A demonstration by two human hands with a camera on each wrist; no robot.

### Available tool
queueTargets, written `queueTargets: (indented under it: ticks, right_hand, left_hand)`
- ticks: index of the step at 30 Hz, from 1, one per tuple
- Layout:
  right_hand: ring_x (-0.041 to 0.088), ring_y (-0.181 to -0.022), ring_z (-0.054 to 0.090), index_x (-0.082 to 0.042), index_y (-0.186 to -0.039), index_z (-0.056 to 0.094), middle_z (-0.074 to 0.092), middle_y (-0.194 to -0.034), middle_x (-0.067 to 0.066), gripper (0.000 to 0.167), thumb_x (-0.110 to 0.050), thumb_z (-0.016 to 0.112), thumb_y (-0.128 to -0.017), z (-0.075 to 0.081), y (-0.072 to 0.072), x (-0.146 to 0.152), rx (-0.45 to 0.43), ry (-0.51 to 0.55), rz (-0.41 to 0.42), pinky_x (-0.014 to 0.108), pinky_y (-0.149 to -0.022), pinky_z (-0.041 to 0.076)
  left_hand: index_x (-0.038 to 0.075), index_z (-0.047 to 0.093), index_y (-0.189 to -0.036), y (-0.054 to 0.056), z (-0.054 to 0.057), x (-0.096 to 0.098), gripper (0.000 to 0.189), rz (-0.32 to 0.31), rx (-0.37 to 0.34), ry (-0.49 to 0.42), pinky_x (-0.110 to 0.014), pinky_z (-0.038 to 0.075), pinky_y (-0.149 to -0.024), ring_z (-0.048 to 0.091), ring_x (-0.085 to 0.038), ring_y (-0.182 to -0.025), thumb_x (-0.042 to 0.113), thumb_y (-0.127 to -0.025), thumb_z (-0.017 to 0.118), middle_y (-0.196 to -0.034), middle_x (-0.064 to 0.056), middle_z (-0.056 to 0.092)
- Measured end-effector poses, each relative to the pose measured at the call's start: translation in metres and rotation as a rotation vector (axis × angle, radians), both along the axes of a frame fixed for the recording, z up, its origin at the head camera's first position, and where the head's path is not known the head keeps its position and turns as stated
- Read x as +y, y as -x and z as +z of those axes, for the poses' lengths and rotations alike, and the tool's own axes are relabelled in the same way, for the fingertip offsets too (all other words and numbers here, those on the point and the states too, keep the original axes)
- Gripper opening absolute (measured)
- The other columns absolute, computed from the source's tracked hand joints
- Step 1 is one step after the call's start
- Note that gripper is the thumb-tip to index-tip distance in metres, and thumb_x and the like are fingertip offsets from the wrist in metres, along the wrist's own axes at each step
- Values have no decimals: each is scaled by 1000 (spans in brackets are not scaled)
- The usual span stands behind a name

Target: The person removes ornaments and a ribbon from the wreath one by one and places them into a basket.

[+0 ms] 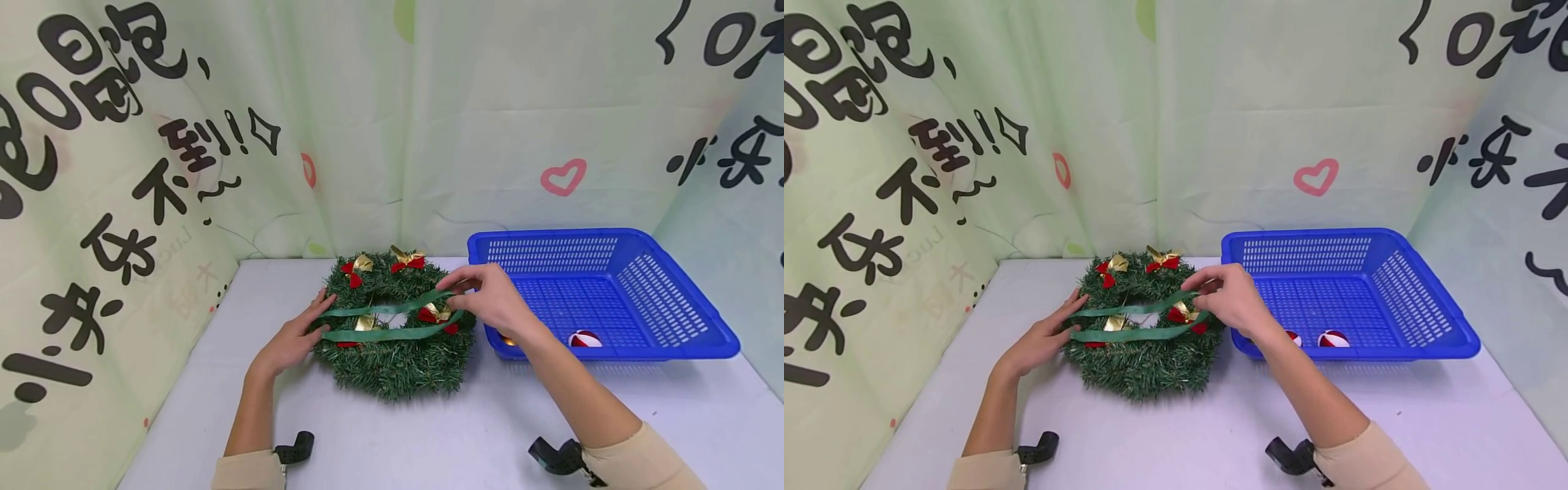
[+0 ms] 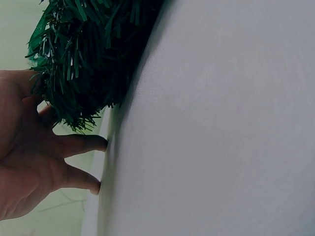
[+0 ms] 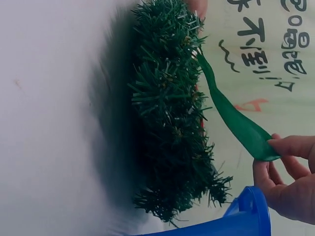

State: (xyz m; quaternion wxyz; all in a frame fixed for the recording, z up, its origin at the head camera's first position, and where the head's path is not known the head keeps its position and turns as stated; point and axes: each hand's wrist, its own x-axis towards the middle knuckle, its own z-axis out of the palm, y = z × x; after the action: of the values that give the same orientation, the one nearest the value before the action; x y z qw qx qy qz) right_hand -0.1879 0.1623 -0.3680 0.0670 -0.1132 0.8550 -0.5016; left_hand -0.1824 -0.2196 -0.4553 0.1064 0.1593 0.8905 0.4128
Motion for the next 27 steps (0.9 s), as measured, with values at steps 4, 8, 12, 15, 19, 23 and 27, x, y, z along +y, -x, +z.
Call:
queueTargets:
  ticks: [4, 8, 12, 15, 19, 23, 27]
  right_hand:
    - [27, -101, 66, -12, -107, 81, 75, -109, 11, 22, -1, 75, -89, 3, 2, 6, 13, 1, -19, 36, -78, 50]
    - [27, -99, 67, -11, -108, 80, 76, -106, 17, 22, -1, 73, -90, 7, 4, 12, 14, 6, -35, 33, -74, 50]
    - [28, -92, 65, -9, -109, 80, 75, -105, 20, 22, 0, 73, -91, 14, 3, 21, 19, 20, -55, 29, -63, 48]
    - [31, -86, 64, -10, -110, 80, 76, -102, 17, 22, -1, 73, -91, 19, 3, 27, 26, 16, -77, 29, -58, 48]
    - [30, -89, 66, -13, -111, 80, 77, -106, 12, 22, -4, 73, -93, 27, 2, 34, 38, -7, -104, 30, -65, 49]
    - [24, -97, 69, -13, -114, 79, 74, -116, 10, 21, -7, 72, -95, 32, 3, 41, 57, -15, -121, 31, -77, 53]
    - [23, -98, 68, -10, -116, 78, 73, -116, 15, 21, -8, 71, -96, 36, 3, 50, 74, -7, -143, 33, -85, 54]
  left_hand:
    - [23, 25, -168, 1, 0, 0, 63, -8, 5, -3, -66, 18, -125, 11, -39, -161, 16, -110, 49, -177, -6, 5]
    - [22, 25, -168, 1, -1, -1, 63, -16, 9, -8, -67, 18, -125, 11, -38, -161, 17, -110, 49, -177, -6, 5]
    - [22, 24, -168, 1, -1, -1, 62, -22, 11, -4, -67, 18, -125, 11, -39, -161, 20, -111, 50, -177, -6, 5]
    - [22, 24, -168, 1, -2, -2, 62, -23, 11, -3, -67, 17, -125, 11, -39, -161, 22, -111, 50, -177, -6, 6]
    - [22, 25, -168, 0, -1, -2, 62, -22, 10, -9, -67, 17, -125, 10, -39, -161, 22, -111, 50, -177, -6, 6]
    - [23, 24, -168, 0, -1, -2, 62, -21, 12, -10, -68, 17, -125, 9, -38, -161, 22, -111, 50, -177, -5, 6]
    - [23, 24, -168, 1, -2, -2, 62, -23, 12, -7, -68, 17, -125, 8, -38, -161, 22, -111, 50, -177, -5, 5]
